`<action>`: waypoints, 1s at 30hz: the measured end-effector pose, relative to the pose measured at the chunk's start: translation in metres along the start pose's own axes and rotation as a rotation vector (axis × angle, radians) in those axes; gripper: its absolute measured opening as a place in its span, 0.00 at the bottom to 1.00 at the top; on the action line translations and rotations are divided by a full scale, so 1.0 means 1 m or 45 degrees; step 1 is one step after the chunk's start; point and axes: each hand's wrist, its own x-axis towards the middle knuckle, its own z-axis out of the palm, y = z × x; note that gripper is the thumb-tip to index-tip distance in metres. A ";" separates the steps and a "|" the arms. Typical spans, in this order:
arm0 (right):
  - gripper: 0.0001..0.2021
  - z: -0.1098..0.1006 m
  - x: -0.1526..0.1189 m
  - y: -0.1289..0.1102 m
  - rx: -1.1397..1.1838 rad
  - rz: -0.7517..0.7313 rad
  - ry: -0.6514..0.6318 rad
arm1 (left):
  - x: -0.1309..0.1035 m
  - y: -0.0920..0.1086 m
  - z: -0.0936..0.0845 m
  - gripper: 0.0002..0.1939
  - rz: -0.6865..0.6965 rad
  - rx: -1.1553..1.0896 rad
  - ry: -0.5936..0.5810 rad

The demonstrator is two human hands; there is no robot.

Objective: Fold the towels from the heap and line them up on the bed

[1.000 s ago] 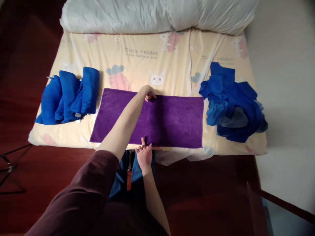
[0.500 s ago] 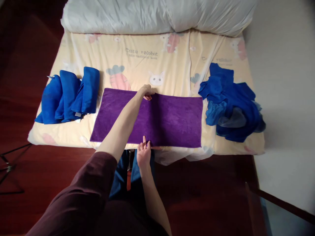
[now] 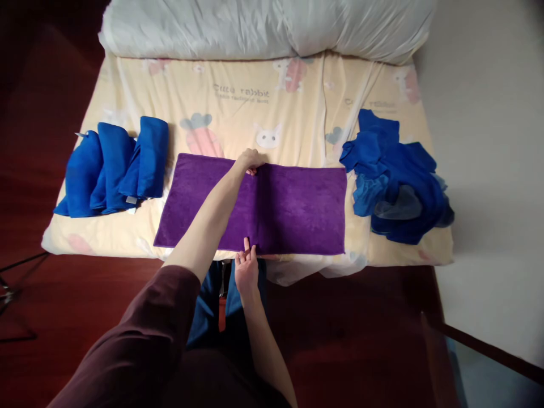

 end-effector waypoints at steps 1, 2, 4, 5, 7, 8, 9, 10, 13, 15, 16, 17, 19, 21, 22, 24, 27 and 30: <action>0.17 0.000 -0.002 0.000 0.022 0.024 0.042 | 0.001 -0.001 -0.001 0.18 0.023 -0.007 0.042; 0.17 0.001 -0.005 -0.001 0.059 0.058 0.094 | 0.001 -0.001 -0.001 0.17 0.048 -0.013 0.095; 0.16 0.002 -0.013 -0.004 0.107 0.099 0.163 | 0.000 -0.003 -0.003 0.16 0.090 -0.026 0.200; 0.16 0.003 -0.018 -0.007 0.108 0.101 0.174 | -0.001 -0.003 -0.004 0.16 0.105 -0.033 0.235; 0.16 0.003 -0.027 -0.016 0.093 0.099 0.185 | -0.008 -0.002 -0.008 0.15 0.141 -0.062 0.266; 0.16 0.004 -0.031 -0.021 0.086 0.092 0.194 | -0.014 -0.001 -0.011 0.15 0.165 -0.086 0.276; 0.14 0.004 -0.036 -0.028 0.079 0.073 0.203 | -0.021 0.001 -0.015 0.15 0.186 -0.114 0.291; 0.13 0.005 -0.041 -0.035 0.073 0.037 0.213 | -0.030 0.004 -0.021 0.16 0.204 -0.146 0.308; 0.12 0.009 -0.059 -0.064 0.017 -0.154 0.212 | -0.064 0.014 -0.042 0.17 0.244 -0.275 0.355; 0.15 0.011 -0.075 -0.086 -0.076 -0.314 0.154 | -0.093 0.021 -0.060 0.17 0.298 -0.381 0.385; 0.18 0.011 -0.084 -0.099 -0.131 -0.398 0.121 | -0.109 0.024 -0.070 0.17 0.342 -0.434 0.404; 0.20 0.010 -0.093 -0.112 -0.183 -0.486 0.090 | -0.126 0.026 -0.080 0.17 0.390 -0.487 0.428; 0.23 0.005 -0.108 -0.140 -0.268 -0.672 0.037 | -0.160 0.028 -0.102 0.18 0.508 -0.598 0.482; 0.24 0.001 -0.120 -0.174 -0.338 -0.848 0.010 | -0.196 0.027 -0.122 0.19 0.630 -0.717 0.537; 0.25 0.001 -0.124 -0.193 -0.383 -0.928 0.007 | -0.215 0.025 -0.131 0.20 0.687 -0.776 0.570; 0.25 0.004 -0.132 -0.235 -0.512 -1.089 0.028 | -0.252 0.019 -0.148 0.21 0.776 -0.874 0.651; 0.26 0.020 -0.146 -0.300 -0.702 -1.416 0.109 | -0.303 0.002 -0.168 0.21 0.847 -0.960 0.823; 0.29 0.049 -0.161 -0.356 -0.695 -1.581 0.110 | -0.348 -0.021 -0.185 0.20 0.895 -0.994 0.984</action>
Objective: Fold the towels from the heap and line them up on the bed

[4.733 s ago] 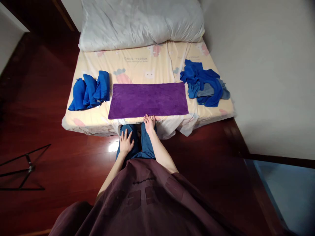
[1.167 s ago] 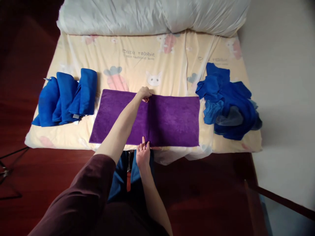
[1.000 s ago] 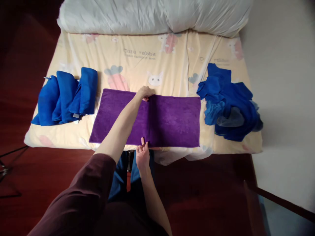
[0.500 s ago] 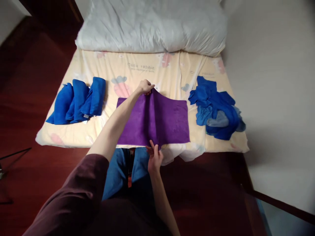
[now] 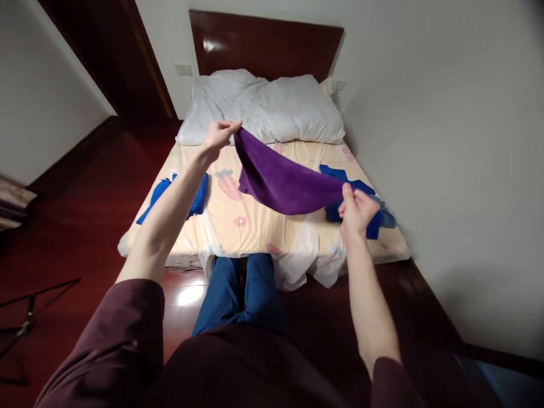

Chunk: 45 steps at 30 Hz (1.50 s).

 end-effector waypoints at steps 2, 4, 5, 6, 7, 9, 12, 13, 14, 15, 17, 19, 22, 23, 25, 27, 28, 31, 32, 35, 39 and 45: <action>0.30 0.007 0.027 -0.023 0.026 -0.038 -0.022 | -0.010 0.015 -0.027 0.20 0.045 0.001 0.068; 0.30 0.017 0.048 -0.042 0.051 -0.058 -0.069 | -0.021 0.028 -0.051 0.21 0.083 0.004 0.123; 0.31 0.023 0.056 -0.050 0.069 -0.067 -0.094 | -0.027 0.034 -0.062 0.20 0.100 0.002 0.143; 0.31 0.028 0.062 -0.058 0.090 -0.074 -0.122 | -0.034 0.038 -0.073 0.20 0.114 -0.001 0.157; 0.30 0.032 0.067 -0.064 0.112 -0.077 -0.155 | -0.041 0.043 -0.083 0.20 0.124 -0.007 0.165; 0.30 0.038 0.073 -0.075 0.145 -0.067 -0.231 | -0.056 0.049 -0.100 0.18 0.129 -0.028 0.165; 0.27 0.043 0.075 -0.084 0.153 -0.030 -0.315 | -0.077 0.055 -0.119 0.15 0.110 -0.099 0.157; 0.26 0.043 0.075 -0.085 0.146 -0.025 -0.324 | -0.084 0.056 -0.124 0.15 0.103 -0.132 0.154; 0.25 0.044 0.075 -0.087 0.139 -0.026 -0.324 | -0.090 0.058 -0.128 0.14 0.098 -0.169 0.151; 0.24 0.045 0.074 -0.088 0.133 -0.032 -0.319 | -0.095 0.059 -0.131 0.13 0.096 -0.207 0.146; 0.23 0.047 0.073 -0.089 0.125 -0.056 -0.310 | -0.104 0.062 -0.136 0.12 0.103 -0.287 0.131; 0.22 0.050 0.072 -0.091 0.133 -0.086 -0.313 | -0.111 0.065 -0.139 0.11 0.118 -0.362 0.112; 0.22 0.058 0.074 -0.092 0.185 -0.135 -0.320 | -0.116 0.068 -0.142 0.10 0.140 -0.437 0.094; 0.22 0.060 0.075 -0.091 0.205 -0.154 -0.321 | -0.117 0.069 -0.144 0.10 0.141 -0.454 0.098; 0.23 0.065 0.079 -0.089 0.234 -0.187 -0.335 | -0.117 0.069 -0.146 0.12 0.141 -0.473 0.119; 0.25 0.068 0.082 -0.086 0.264 -0.184 -0.341 | -0.117 0.068 -0.148 0.16 0.141 -0.458 0.143; 0.25 0.069 0.083 -0.085 0.289 -0.165 -0.331 | -0.117 0.068 -0.149 0.17 0.141 -0.434 0.149; 0.26 0.070 0.082 -0.086 0.353 -0.096 -0.300 | -0.119 0.067 -0.151 0.17 0.138 -0.345 0.146; 0.26 0.070 0.080 -0.087 0.359 -0.082 -0.307 | -0.120 0.067 -0.151 0.16 0.143 -0.324 0.146; 0.25 0.067 0.074 -0.095 0.334 -0.061 -0.356 | -0.122 0.070 -0.151 0.15 0.171 -0.269 0.160; 0.22 0.062 0.069 -0.102 0.255 -0.065 -0.378 | -0.126 0.080 -0.150 0.12 0.085 -0.194 0.209; 0.17 0.039 0.054 -0.101 0.211 0.031 -0.441 | -0.143 0.083 -0.152 0.10 -0.059 -0.050 0.113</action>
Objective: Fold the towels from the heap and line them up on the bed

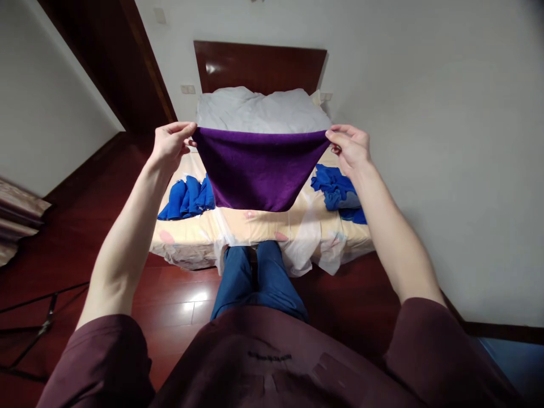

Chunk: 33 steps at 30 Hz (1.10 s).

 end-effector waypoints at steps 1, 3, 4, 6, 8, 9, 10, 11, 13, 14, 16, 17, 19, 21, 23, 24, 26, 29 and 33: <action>0.16 -0.004 -0.007 0.001 0.007 0.045 -0.007 | -0.004 -0.004 -0.001 0.11 -0.008 -0.015 -0.006; 0.15 -0.013 -0.024 0.003 0.013 0.157 -0.022 | -0.013 -0.013 -0.003 0.14 -0.035 -0.072 -0.016; 0.15 -0.018 -0.032 0.005 0.012 0.222 -0.029 | -0.018 -0.018 -0.004 0.15 -0.062 -0.093 -0.034; 0.14 -0.026 -0.046 0.010 0.001 0.355 -0.043 | -0.028 -0.030 -0.003 0.15 -0.143 -0.100 -0.084; 0.13 -0.033 -0.055 0.017 -0.013 0.467 -0.045 | -0.035 -0.040 0.001 0.14 -0.234 -0.075 -0.126; 0.12 -0.036 -0.056 0.021 -0.020 0.511 -0.042 | -0.037 -0.046 0.003 0.13 -0.271 -0.063 -0.137; 0.12 -0.038 -0.056 0.025 -0.024 0.546 -0.040 | -0.036 -0.052 0.006 0.13 -0.304 -0.053 -0.149; 0.12 -0.039 -0.054 0.031 -0.022 0.570 -0.038 | -0.034 -0.058 0.009 0.12 -0.330 -0.048 -0.158; 0.10 -0.039 -0.046 0.043 -0.006 0.595 -0.042 | -0.025 -0.072 0.017 0.12 -0.359 -0.055 -0.167; 0.10 -0.037 -0.039 0.050 0.009 0.602 -0.046 | -0.017 -0.081 0.021 0.12 -0.362 -0.066 -0.166; 0.09 -0.029 -0.024 0.067 0.037 0.613 -0.043 | 0.001 -0.099 0.032 0.12 -0.355 -0.097 -0.148; 0.08 -0.023 -0.016 0.076 0.045 0.619 -0.033 | 0.011 -0.107 0.039 0.12 -0.351 -0.111 -0.133; 0.08 -0.007 0.001 0.093 0.046 0.628 0.000 | 0.033 -0.121 0.053 0.11 -0.341 -0.125 -0.090; 0.08 0.010 0.019 0.109 0.030 0.630 0.040 | 0.053 -0.129 0.068 0.11 -0.311 -0.113 -0.023; 0.09 0.025 0.036 0.119 0.002 0.608 0.078 | 0.070 -0.130 0.080 0.11 -0.252 -0.096 0.028; 0.09 0.031 0.043 0.122 -0.017 0.571 0.094 | 0.078 -0.128 0.085 0.12 -0.212 -0.096 0.045; 0.11 0.035 0.056 0.124 -0.052 0.421 0.118 | 0.088 -0.121 0.091 0.17 -0.111 -0.122 0.069; 0.14 0.024 0.059 0.123 -0.065 0.111 0.127 | 0.088 -0.118 0.088 0.28 0.073 -0.155 0.122; 0.16 -0.006 0.017 0.148 -0.062 -0.038 0.069 | 0.045 -0.154 0.067 0.29 0.137 0.004 0.153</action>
